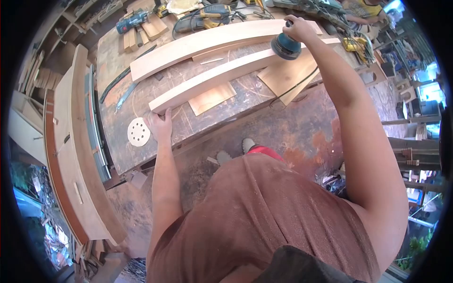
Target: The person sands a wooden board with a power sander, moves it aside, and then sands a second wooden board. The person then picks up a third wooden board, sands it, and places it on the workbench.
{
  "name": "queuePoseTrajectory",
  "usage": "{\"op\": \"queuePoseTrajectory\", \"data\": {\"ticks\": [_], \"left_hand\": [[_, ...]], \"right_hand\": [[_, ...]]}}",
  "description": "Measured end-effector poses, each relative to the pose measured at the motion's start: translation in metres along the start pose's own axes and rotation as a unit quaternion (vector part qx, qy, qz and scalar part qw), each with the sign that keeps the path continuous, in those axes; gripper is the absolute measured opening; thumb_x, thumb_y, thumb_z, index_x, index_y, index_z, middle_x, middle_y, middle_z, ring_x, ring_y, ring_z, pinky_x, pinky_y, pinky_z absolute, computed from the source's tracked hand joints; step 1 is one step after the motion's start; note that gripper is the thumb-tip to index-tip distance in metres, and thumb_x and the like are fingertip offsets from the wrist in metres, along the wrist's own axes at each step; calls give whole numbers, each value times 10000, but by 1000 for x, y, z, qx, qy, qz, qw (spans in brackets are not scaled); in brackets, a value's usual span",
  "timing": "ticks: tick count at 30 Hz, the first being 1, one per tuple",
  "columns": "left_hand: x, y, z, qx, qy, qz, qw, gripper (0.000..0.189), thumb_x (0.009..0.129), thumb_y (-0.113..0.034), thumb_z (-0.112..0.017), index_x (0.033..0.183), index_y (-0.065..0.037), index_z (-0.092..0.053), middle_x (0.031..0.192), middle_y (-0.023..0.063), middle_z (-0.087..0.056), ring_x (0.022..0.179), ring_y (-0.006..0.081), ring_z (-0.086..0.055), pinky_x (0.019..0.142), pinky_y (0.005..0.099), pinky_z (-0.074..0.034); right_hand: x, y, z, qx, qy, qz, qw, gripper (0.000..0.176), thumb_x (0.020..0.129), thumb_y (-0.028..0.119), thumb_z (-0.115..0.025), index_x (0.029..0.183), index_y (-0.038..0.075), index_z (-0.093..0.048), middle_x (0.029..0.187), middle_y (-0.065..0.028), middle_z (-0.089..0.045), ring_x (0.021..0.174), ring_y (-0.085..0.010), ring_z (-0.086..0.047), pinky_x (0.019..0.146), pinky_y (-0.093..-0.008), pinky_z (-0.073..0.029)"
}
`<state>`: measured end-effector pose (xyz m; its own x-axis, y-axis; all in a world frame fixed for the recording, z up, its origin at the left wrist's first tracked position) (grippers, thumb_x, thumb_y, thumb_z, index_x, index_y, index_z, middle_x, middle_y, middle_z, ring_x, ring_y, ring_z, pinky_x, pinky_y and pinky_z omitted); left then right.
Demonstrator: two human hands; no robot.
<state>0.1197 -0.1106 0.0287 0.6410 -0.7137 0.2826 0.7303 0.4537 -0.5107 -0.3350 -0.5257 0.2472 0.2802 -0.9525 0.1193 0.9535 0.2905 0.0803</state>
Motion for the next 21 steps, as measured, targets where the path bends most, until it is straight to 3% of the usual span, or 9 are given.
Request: {"op": "queuePoseTrajectory", "data": {"ticks": [5,7,11,15,19,21], "left_hand": [[-6,-6,2,-16,14,-1,1000,722,880,-581,-659,1293,6,-579,1189,179,-636,1210,337,-557,1224,526,-160],[-5,-8,2,-12,-8,-29,999,759,876,-597,-652,1308,22,-565,1216,194,-629,1238,339,-549,1226,529,-155],[-4,-6,-1,-3,17,-5,1000,823,870,-625,-641,1332,49,-543,1261,220,-616,1282,354,-525,1232,518,-153],[-7,-3,-3,50,-22,-36,998,898,888,-654,-593,1382,89,-495,1398,277,-546,1376,377,-456,1245,492,-150],[-7,-8,9,33,21,-1,999,841,918,-618,-572,1393,71,-495,1382,279,-564,1357,372,-486,1248,496,-134],[-7,-11,9,-43,53,-3,998,765,945,-562,-563,1401,50,-498,1317,262,-617,1314,367,-531,1248,497,-124]], "right_hand": [[-19,29,-1,-14,-22,72,997,555,807,449,-655,1337,291,-615,1287,-154,-643,1180,-343,-634,1006,-471,-506],[-34,57,6,9,-8,110,994,552,805,432,-654,1337,289,-615,1280,-150,-648,1169,-342,-637,1000,-457,-512],[-64,121,14,3,8,154,988,545,799,410,-656,1330,291,-617,1256,-152,-658,1154,-345,-641,986,-457,-517],[-96,198,11,32,26,222,974,501,816,397,-662,1298,266,-620,1134,-166,-662,1102,-354,-644,946,-461,-518],[-124,276,10,51,-4,302,952,496,817,390,-661,1296,268,-625,1158,-155,-638,1092,-344,-651,948,-455,-526],[-137,316,8,69,19,322,944,500,821,400,-657,1301,264,-625,1161,-151,-629,1082,-346,-657,936,-458,-535]]}}
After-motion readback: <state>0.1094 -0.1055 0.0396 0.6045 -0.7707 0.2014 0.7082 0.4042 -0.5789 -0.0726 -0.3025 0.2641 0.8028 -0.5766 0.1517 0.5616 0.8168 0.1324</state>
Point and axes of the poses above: each hand's wrist, its own x-axis towards the middle knuckle, its own z-axis out of the back of the hand, y = z × x, the point moved 8 cm from there along x, towards the middle knuckle
